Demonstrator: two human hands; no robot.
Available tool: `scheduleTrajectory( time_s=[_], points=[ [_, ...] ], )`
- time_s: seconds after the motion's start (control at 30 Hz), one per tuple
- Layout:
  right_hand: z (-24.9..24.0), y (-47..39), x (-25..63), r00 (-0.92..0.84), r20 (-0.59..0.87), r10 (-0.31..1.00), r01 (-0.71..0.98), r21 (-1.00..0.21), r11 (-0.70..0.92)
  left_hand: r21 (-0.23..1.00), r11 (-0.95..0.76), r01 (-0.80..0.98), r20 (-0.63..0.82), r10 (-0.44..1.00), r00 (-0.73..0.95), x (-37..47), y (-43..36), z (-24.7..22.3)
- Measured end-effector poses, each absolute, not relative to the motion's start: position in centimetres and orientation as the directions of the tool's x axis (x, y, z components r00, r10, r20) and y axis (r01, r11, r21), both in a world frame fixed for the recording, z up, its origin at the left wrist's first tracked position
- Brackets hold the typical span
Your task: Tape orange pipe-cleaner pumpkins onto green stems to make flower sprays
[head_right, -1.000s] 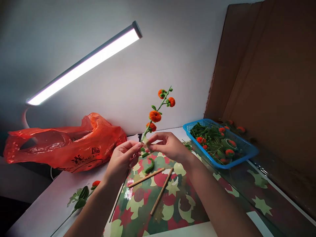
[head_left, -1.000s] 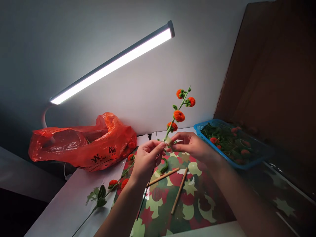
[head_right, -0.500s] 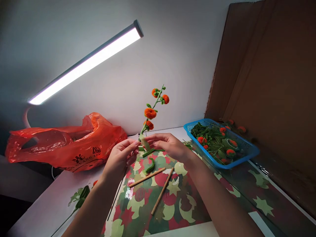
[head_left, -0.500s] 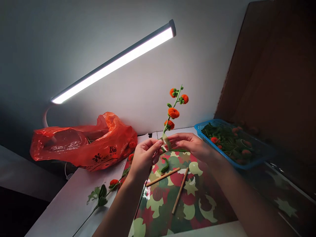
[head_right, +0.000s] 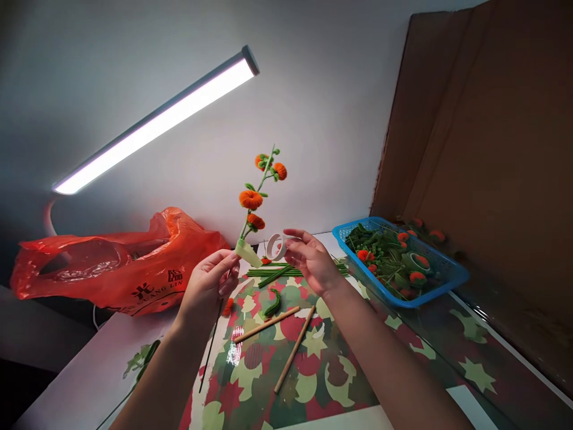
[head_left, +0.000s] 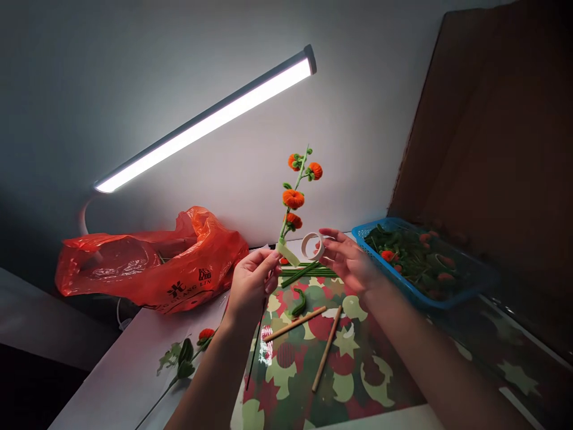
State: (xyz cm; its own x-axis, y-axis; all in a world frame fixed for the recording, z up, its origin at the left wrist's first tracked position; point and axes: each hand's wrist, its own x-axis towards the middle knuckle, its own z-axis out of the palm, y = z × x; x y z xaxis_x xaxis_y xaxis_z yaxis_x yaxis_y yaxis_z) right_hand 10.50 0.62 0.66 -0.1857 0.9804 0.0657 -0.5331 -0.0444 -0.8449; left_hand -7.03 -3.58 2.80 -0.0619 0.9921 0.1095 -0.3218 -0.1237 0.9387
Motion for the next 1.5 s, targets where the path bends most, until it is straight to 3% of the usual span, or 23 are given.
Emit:
scheduleTrajectory(
  time_s=[0.07, 0.13, 0.2, 0.3, 0.37, 0.47, 0.53, 0.63, 0.87, 1.03, 1.17, 1.33, 1.5],
  points=[
    [0.3, 1.2, 10.9, -0.105, 0.055, 0.993, -0.393, -0.920, 0.010, 0.937, -0.139, -0.321, 0.119, 0.990, -0.081, -7.4, -3.5, 2.9],
    [-0.4, 1.8, 11.6, -0.068, 0.138, 0.988, 0.031, -0.990, 0.140, 0.936, -0.138, -0.323, 0.120, 0.990, -0.076, -7.6, -3.6, 3.0],
    [-1.3, 2.4, 12.5, -0.141, 0.171, 0.975, 0.545, -0.809, 0.221, 0.938, -0.129, -0.321, 0.116, 0.991, -0.060, -7.6, -3.6, 3.1],
    [-2.3, 2.8, 13.3, -0.168, 0.073, 0.983, 0.757, -0.629, 0.176, 0.941, -0.100, -0.323, 0.095, 0.995, -0.032, -7.5, -3.8, 3.2],
    [-2.1, 2.5, 13.4, -0.147, 0.040, 0.988, 0.784, -0.604, 0.141, 0.940, -0.084, -0.330, 0.086, 0.996, -0.008, -7.3, -3.8, 3.2],
    [-0.1, 0.8, 12.4, -0.165, 0.153, 0.974, 0.742, -0.631, 0.225, 0.944, -0.084, -0.320, 0.097, 0.995, 0.023, -6.9, -3.9, 3.1],
    [1.5, -0.9, 11.3, -0.172, 0.437, 0.883, 0.457, -0.758, 0.465, 0.952, -0.091, -0.292, 0.107, 0.994, 0.037, -6.7, -4.0, 3.0],
    [3.1, -3.1, 9.6, -0.089, 0.591, 0.802, 0.191, -0.780, 0.596, 0.962, -0.150, -0.228, 0.157, 0.988, 0.012, -6.3, -4.4, 2.7],
    [3.5, -4.6, 8.6, -0.151, 0.550, 0.821, 0.142, -0.810, 0.569, 0.938, -0.347, 0.002, 0.345, 0.933, -0.100, -5.4, -5.5, 2.6],
    [4.9, -4.7, 10.1, -0.247, 0.484, 0.839, 0.162, -0.833, 0.528, 0.919, -0.388, 0.070, 0.394, 0.893, -0.217, -5.0, -6.3, 3.2],
    [5.2, -4.8, 10.6, -0.279, 0.456, 0.845, 0.186, -0.838, 0.514, 0.922, -0.374, 0.104, 0.388, 0.896, -0.218, -4.9, -6.6, 3.3],
    [5.1, -5.7, 9.7, -0.284, 0.496, 0.820, 0.148, -0.823, 0.549, 0.935, -0.354, 0.007, 0.351, 0.923, -0.161, -5.2, -6.2, 2.8],
    [5.4, -7.4, 9.0, -0.421, 0.600, 0.680, 0.114, -0.709, 0.696, 0.937, -0.260, -0.232, 0.251, 0.966, -0.067, -5.3, -5.7, 2.6]
  ],
)
